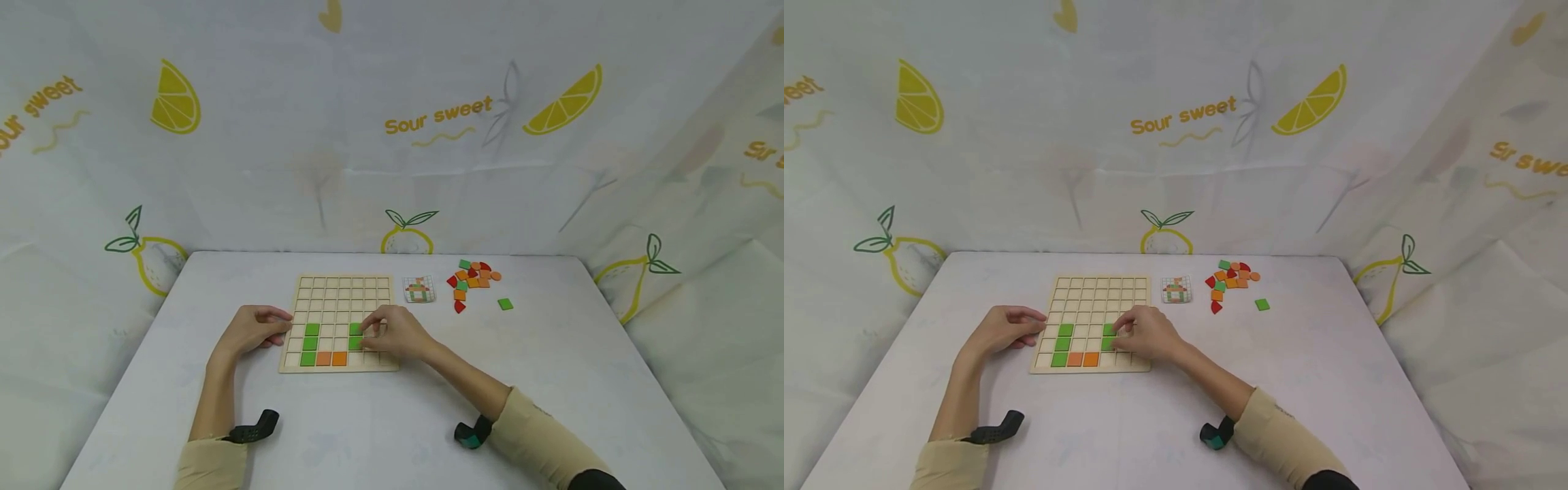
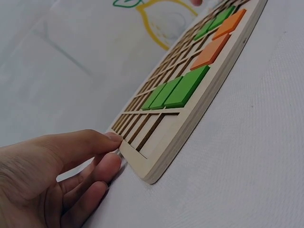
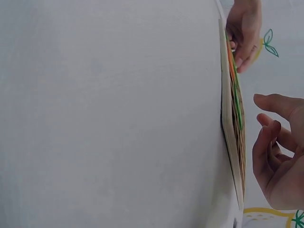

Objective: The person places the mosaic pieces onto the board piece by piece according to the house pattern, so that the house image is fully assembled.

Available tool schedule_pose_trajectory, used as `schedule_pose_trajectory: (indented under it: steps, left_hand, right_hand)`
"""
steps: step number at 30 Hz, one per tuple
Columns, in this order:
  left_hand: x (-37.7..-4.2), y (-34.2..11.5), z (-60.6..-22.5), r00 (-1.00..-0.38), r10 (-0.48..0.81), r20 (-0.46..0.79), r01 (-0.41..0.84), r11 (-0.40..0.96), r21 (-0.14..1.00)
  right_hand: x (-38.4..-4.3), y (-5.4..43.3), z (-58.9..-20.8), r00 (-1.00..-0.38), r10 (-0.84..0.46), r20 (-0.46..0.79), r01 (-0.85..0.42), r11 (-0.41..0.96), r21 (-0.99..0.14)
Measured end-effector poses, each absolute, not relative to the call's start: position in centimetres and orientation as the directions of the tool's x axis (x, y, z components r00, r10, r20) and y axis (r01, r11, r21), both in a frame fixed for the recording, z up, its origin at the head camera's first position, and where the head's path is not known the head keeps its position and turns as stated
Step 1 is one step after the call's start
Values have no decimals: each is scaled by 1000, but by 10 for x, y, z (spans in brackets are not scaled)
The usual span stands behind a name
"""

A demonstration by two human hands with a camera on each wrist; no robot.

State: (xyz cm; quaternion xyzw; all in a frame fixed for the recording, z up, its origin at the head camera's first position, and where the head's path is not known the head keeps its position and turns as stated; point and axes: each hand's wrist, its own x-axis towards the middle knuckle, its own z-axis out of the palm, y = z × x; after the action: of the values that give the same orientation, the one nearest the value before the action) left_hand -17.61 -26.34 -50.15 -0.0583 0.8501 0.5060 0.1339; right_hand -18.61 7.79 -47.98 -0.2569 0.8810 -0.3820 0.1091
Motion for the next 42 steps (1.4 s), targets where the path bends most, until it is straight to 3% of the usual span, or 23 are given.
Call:
schedule_pose_trajectory:
  steps: [12, 29, 42]
  left_hand:
    - [-176, -265, -502, -958, 46, -282, -227, 477, 849]
    - [-176, -264, -502, -960, 50, -274, -217, 485, 847]
    - [-176, -264, -504, -960, 34, -277, -227, 484, 845]
  right_hand:
    - [-198, 134, -466, -907, -416, -64, -182, 525, -831]
    - [-209, 252, -455, -976, -213, -51, -85, 585, -807]
    - [-213, 321, -473, -993, -39, -111, 56, 671, -739]
